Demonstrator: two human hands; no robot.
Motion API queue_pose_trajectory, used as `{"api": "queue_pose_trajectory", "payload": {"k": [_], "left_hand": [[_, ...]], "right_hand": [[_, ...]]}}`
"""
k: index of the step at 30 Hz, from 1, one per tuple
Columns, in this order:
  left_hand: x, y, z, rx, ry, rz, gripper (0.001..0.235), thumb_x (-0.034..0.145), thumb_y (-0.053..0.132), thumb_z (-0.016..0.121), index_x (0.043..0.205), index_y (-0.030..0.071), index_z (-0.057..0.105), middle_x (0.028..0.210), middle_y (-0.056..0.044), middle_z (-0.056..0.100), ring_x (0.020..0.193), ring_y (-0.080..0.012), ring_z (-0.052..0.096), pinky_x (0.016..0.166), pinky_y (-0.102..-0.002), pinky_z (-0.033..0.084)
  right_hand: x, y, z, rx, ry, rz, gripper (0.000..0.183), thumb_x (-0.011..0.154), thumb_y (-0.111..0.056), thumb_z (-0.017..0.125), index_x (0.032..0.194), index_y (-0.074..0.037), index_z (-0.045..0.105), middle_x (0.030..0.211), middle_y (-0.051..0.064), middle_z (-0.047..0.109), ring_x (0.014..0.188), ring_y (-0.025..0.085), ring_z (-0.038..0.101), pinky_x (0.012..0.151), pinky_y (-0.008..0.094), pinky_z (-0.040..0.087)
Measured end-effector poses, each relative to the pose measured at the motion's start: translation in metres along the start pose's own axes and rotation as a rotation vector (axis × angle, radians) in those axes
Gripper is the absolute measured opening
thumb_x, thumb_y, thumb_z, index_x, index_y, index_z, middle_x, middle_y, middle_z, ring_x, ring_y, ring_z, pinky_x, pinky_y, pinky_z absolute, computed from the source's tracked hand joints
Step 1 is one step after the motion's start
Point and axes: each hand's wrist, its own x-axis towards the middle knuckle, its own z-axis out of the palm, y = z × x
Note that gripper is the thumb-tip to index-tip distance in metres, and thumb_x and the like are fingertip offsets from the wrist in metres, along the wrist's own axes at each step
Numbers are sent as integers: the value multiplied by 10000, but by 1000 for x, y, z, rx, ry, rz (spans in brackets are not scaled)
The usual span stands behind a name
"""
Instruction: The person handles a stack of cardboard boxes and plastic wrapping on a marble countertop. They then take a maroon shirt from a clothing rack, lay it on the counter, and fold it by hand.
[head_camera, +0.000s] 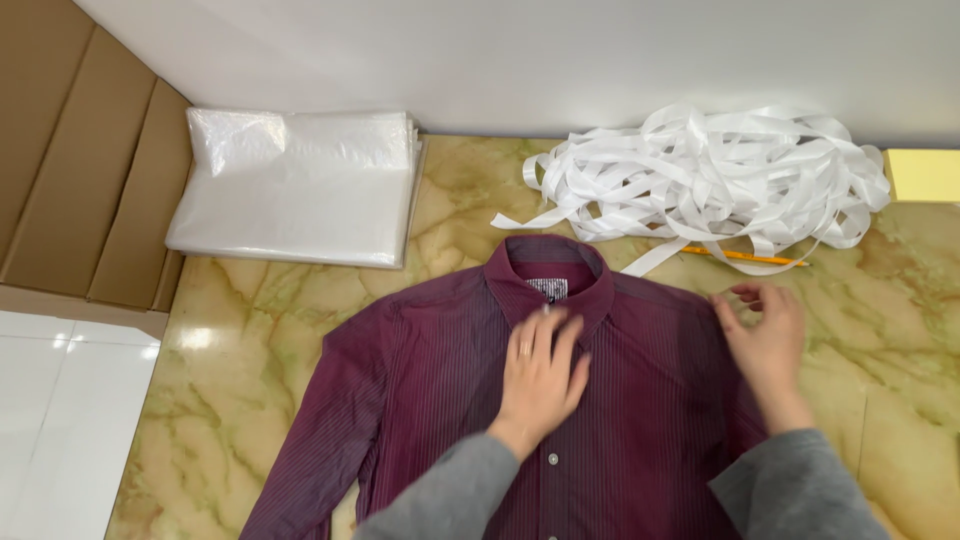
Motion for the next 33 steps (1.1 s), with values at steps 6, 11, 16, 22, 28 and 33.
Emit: {"api": "queue_pose_trajectory", "payload": {"k": [6, 11, 16, 22, 28, 33], "left_hand": [[124, -16, 61, 67, -670, -591, 930, 959, 777, 326, 1253, -4, 738, 1405, -228, 605, 1359, -434, 480, 1124, -528, 351], [150, -47, 96, -214, -809, -785, 846, 780, 738, 594, 1241, 46, 753, 1226, -200, 744, 1194, -397, 696, 961, -484, 559], [123, -90, 175, -501, -740, -862, 781, 702, 633, 773, 1303, 137, 726, 1231, -80, 768, 1241, -265, 701, 1009, -433, 571], [114, -102, 181, -645, -573, -820, 330, 964, 428, 693, 1157, 181, 798, 1073, -74, 813, 1158, -273, 734, 926, -416, 598], [124, -50, 85, -391, -550, -810, 425, 892, 449, 769, 1217, 184, 699, 1144, -26, 800, 1195, -261, 724, 994, -446, 580], [53, -12, 11, -178, 129, -91, 372, 1011, 150, 651, 1357, 20, 610, 1288, -180, 577, 1256, -399, 576, 1088, -507, 481]], "right_hand": [[2, 21, -12, -146, -166, -65, 201, 1040, -269, 756, 978, -78, 753, 909, 139, 647, 858, 318, 624, 784, 459, 496], [3, -18, -24, -416, -265, -239, 300, 1026, -439, 641, 1013, -143, 695, 931, 108, 631, 902, 335, 679, 773, 452, 552], [12, 16, -6, -319, -386, -302, 172, 1011, -348, 654, 1032, -178, 673, 970, 80, 641, 971, 318, 722, 823, 399, 615], [18, 53, 22, -82, -399, -70, 203, 1034, -364, 691, 960, -176, 707, 1030, 53, 664, 1028, 318, 700, 857, 436, 591], [5, 24, 11, -283, -231, -190, 249, 974, -413, 761, 1010, -182, 676, 988, 45, 601, 969, 283, 695, 817, 384, 593], [-21, -97, -32, -201, -46, -282, 643, 926, -172, 757, 1475, 99, 559, 1297, 408, 587, 1294, 592, 561, 1082, 621, 475]]}}
